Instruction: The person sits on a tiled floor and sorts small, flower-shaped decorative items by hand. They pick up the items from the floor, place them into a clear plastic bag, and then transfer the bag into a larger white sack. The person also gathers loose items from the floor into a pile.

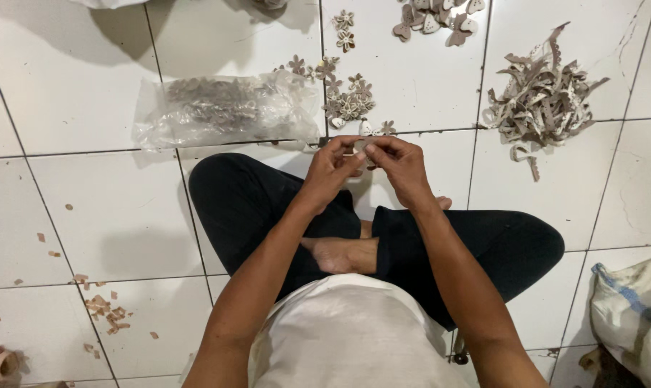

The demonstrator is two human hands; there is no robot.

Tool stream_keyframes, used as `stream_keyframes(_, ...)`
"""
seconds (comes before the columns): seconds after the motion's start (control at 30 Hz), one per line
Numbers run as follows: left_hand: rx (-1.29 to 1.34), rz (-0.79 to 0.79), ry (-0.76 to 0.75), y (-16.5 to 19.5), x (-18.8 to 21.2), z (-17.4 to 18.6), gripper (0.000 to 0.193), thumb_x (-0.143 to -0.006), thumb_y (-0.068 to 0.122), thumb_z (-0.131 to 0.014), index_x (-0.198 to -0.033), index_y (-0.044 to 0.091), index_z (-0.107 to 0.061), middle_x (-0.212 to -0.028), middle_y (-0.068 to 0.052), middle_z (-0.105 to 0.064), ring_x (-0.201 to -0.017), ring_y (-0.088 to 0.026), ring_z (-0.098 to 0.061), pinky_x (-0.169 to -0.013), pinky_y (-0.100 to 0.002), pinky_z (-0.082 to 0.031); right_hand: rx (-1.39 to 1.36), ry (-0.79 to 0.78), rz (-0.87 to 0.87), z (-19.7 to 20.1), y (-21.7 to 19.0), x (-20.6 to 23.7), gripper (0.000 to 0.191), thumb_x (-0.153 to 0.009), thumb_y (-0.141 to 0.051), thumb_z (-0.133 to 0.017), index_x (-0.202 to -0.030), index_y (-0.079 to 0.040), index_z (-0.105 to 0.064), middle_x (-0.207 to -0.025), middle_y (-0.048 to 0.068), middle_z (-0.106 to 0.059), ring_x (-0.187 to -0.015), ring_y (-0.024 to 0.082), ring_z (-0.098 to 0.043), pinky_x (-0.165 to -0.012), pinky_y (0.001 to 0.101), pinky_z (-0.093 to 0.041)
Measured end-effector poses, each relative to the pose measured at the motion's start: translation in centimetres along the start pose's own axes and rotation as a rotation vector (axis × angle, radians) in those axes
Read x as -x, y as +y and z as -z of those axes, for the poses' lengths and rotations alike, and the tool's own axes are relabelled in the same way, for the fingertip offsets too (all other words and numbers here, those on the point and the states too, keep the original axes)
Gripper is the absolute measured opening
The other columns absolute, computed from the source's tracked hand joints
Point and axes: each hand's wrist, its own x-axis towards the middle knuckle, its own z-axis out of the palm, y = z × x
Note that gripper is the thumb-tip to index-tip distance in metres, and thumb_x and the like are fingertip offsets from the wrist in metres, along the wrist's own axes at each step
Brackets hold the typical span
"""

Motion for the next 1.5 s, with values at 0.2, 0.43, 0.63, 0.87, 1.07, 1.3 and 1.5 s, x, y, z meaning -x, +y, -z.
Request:
stream_keyframes(0.2, 0.132, -0.034, 0.075, -0.7, -1.1, 0.7, 0.016, -0.099, 0.014, -0.069, -0.107, 0.0, -0.067, -0.094, -0.006, -0.073, -0.078, -0.012, -0.067, -0.072, -0.028, -0.058, -0.03, 0.047, 0.039, 0.8, -1.5, 1.0, 0.026, -0.096, -0.007, -0.074, -0.119, 0.003, -0.069, -0.089, 0.007, -0.071, -0.079, 0.011, -0.066, -0.071, 0.0257, -0.059)
stream_keyframes(0.43, 0.063, -0.06, 0.111, 0.0, -0.9, 0.4, 0.016, -0.099, 0.016, -0.07, -0.106, 0.001, -0.068, -0.093, -0.005, -0.073, -0.08, -0.01, -0.067, -0.073, -0.027, -0.059, 0.145, -0.022, 0.052, 0.4, -2.1, 1.5, 0.024, -0.095, -0.011, -0.073, -0.114, 0.001, -0.067, -0.094, 0.004, -0.069, -0.085, 0.009, -0.068, -0.071, 0.0277, -0.065)
stream_keyframes(0.63, 0.179, -0.018, 0.175, 0.4, -0.6, 0.9, 0.022, -0.099, 0.022, -0.069, -0.104, 0.001, -0.071, -0.091, -0.005, -0.072, -0.083, -0.012, -0.07, -0.079, -0.03, -0.06, 0.036, 0.127, 0.079, 1.4, -1.3, 1.1, 0.012, -0.099, -0.009, -0.07, -0.106, 0.001, -0.066, -0.091, 0.007, -0.07, -0.079, 0.012, -0.068, -0.071, 0.0276, -0.062)
stream_keyframes(0.87, 0.099, -0.023, 0.3, -0.2, -1.0, 0.2, 0.028, -0.097, 0.022, -0.071, -0.11, -0.002, -0.076, -0.092, -0.004, -0.075, -0.082, -0.01, -0.068, -0.08, -0.028, -0.058, 0.401, 0.128, 0.418, 0.6, -2.7, 2.4, 0.022, -0.097, -0.003, -0.07, -0.119, -0.001, -0.067, -0.105, 0.01, -0.069, -0.092, 0.017, -0.07, -0.082, 0.0289, -0.061)
stream_keyframes(1.07, -0.254, -0.157, 0.429, -1.1, -0.4, -2.0, 0.024, -0.097, 0.018, -0.07, -0.107, -0.002, -0.077, -0.09, -0.006, -0.077, -0.078, -0.012, -0.068, -0.074, -0.027, -0.055, 0.62, 0.234, 0.502, -2.5, -2.3, 3.0, 0.033, -0.089, -0.011, -0.082, -0.118, 0.001, -0.07, -0.101, 0.012, -0.07, -0.088, 0.019, -0.072, -0.077, 0.0302, -0.059)
stream_keyframes(1.3, -0.354, -0.133, 0.375, -2.4, -1.4, -1.5, 0.023, -0.099, 0.021, -0.065, -0.109, 0.002, -0.075, -0.093, -0.007, -0.078, -0.084, -0.013, -0.072, -0.076, -0.028, -0.055, 0.166, 0.276, 0.139, 2.6, -1.2, -2.4, 0.024, -0.094, -0.001, -0.068, -0.118, 0.005, -0.068, -0.099, 0.012, -0.072, -0.087, 0.019, -0.074, -0.079, 0.0317, -0.066)
stream_keyframes(1.5, -0.542, -0.139, 0.397, -2.9, -1.2, 0.6, 0.022, -0.096, 0.013, -0.064, -0.115, 0.004, -0.072, -0.103, -0.01, -0.076, -0.089, -0.019, -0.071, -0.078, -0.032, -0.055, 0.099, 0.425, 0.219, 11.0, -5.0, -11.2, 0.03, -0.1, -0.007, -0.071, -0.126, 0.004, -0.061, -0.104, 0.015, -0.071, -0.092, 0.019, -0.074, -0.084, 0.0336, -0.067)
